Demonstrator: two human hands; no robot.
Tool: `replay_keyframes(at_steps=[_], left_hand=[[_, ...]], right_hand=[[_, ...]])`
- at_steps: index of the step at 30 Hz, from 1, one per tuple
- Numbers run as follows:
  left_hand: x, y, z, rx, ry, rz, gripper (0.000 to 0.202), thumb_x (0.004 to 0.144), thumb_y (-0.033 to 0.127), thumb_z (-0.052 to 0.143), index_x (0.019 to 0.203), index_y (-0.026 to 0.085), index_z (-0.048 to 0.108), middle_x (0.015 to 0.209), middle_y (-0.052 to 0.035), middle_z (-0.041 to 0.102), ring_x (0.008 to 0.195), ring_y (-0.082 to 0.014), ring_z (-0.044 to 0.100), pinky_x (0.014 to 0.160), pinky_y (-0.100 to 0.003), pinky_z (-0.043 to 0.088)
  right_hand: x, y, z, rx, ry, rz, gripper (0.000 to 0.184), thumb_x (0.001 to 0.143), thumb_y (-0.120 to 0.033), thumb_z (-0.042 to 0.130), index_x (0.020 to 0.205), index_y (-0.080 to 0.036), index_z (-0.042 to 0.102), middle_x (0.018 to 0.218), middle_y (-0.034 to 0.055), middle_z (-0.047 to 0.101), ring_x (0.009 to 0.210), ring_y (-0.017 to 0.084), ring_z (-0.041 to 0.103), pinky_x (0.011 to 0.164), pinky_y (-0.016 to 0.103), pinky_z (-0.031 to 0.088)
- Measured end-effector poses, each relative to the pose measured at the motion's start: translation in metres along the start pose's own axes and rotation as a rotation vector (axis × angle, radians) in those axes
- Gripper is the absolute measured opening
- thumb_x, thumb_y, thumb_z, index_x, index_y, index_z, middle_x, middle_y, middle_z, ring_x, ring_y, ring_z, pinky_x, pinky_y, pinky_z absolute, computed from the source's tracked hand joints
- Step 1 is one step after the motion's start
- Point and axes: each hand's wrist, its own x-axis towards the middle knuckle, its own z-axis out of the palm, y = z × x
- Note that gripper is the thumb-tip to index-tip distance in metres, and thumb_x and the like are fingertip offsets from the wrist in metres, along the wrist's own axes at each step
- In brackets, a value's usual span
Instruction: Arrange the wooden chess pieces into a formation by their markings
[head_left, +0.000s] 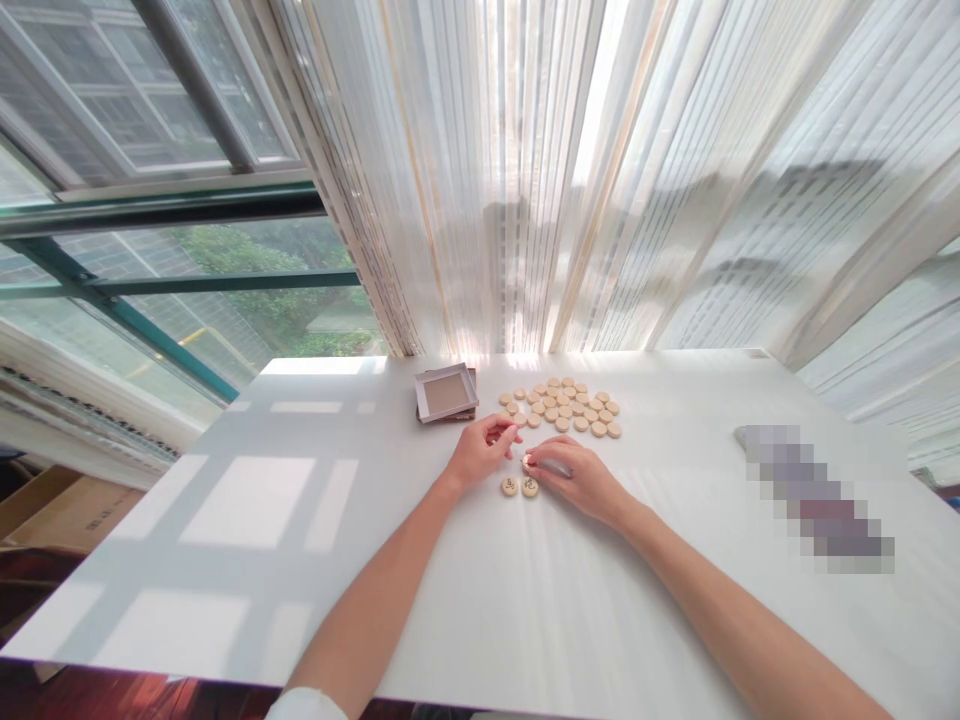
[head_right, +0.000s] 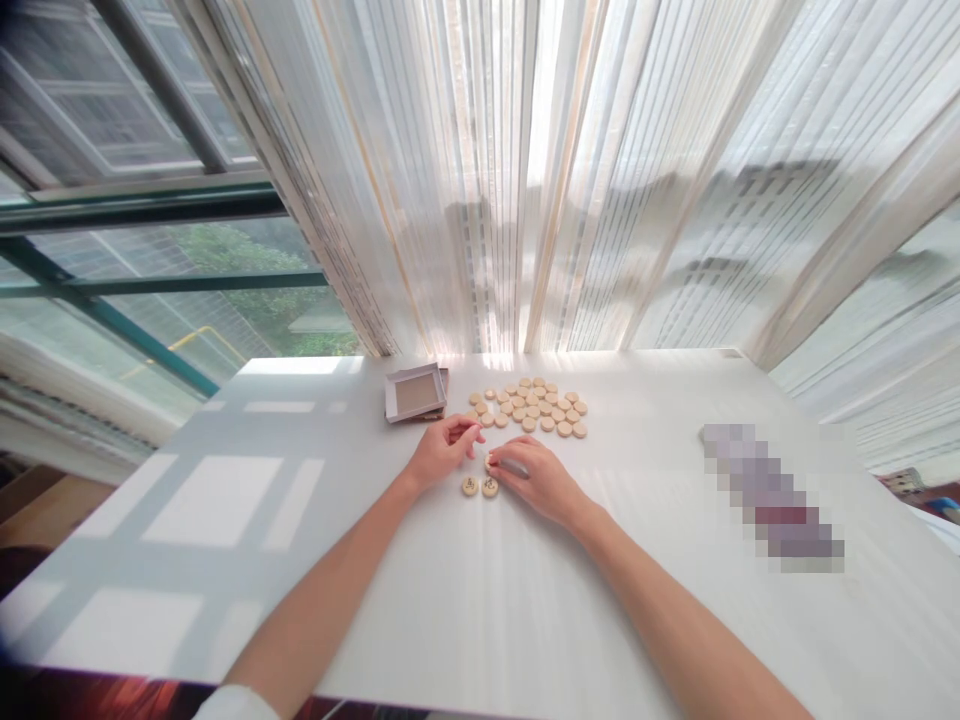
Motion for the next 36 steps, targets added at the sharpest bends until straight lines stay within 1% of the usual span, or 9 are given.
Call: replay_keyframes(at_steps=[7,12,20,27,33,36], left_hand=[[0.0006,0.0002,-0.0003,0.007,-0.008,0.0,0.035,0.088,0.051,0.061,0.093,0.016,0.065,0.085,-0.0058,0.075,0.057,-0.012,0.065,0.055,-0.024,0.051],[0.0005,-0.0005,0.0,0.009,-0.009,-0.011,0.036,0.088,0.051,0.061,0.095,0.016,0.066,0.085,-0.0062,0.075,0.058,-0.0127,0.065,0.056,-0.024,0.052],[0.0011,-0.0026,-0.0003,0.002,-0.003,-0.015,0.038,0.088,0.053,0.06,0.096,0.017,0.065,0.086,-0.0064,0.075,0.058,-0.0129,0.066,0.054,-0.024,0.051],[0.0004,-0.003,-0.0008,-0.007,0.005,0.0,0.036,0.088,0.052,0.061,0.096,0.017,0.066,0.085,-0.0057,0.074,0.058,-0.0121,0.065,0.056,-0.024,0.052],[0.0005,-0.0029,0.0006,-0.002,0.012,0.014,0.035,0.088,0.05,0.062,0.095,0.016,0.067,0.084,-0.0058,0.074,0.059,-0.0122,0.065,0.059,-0.025,0.054],[0.0008,-0.0036,0.0005,-0.002,0.04,0.027,0.034,0.089,0.049,0.061,0.096,0.016,0.066,0.084,-0.0057,0.073,0.06,-0.0127,0.065,0.058,-0.024,0.054]], right_hand=[[0.0034,-0.0002,-0.0002,-0.047,-0.038,-0.058,0.014,0.095,-0.031,0.062,0.101,-0.028,0.075,0.103,0.0044,0.076,0.1,0.025,0.067,0.093,0.043,0.051],[0.0029,0.0014,0.0009,-0.046,-0.023,-0.071,0.016,0.096,-0.032,0.061,0.103,-0.03,0.076,0.103,0.0042,0.077,0.101,0.025,0.067,0.093,0.044,0.052],[0.0015,0.0006,-0.0001,-0.024,-0.012,-0.053,0.018,0.096,-0.03,0.06,0.102,-0.03,0.076,0.103,0.0044,0.077,0.103,0.026,0.066,0.094,0.045,0.052],[0.0023,-0.001,-0.0005,-0.038,-0.021,-0.051,0.019,0.096,-0.028,0.059,0.103,-0.03,0.077,0.103,0.0041,0.077,0.103,0.025,0.067,0.093,0.044,0.053],[0.0026,-0.0031,0.0001,-0.013,0.005,-0.057,0.019,0.096,-0.032,0.059,0.101,-0.03,0.078,0.1,0.0053,0.077,0.101,0.026,0.068,0.091,0.045,0.054],[0.001,-0.0014,0.0001,0.001,0.032,-0.029,0.019,0.096,-0.032,0.058,0.102,-0.03,0.077,0.101,0.0052,0.077,0.101,0.025,0.068,0.092,0.044,0.054]])
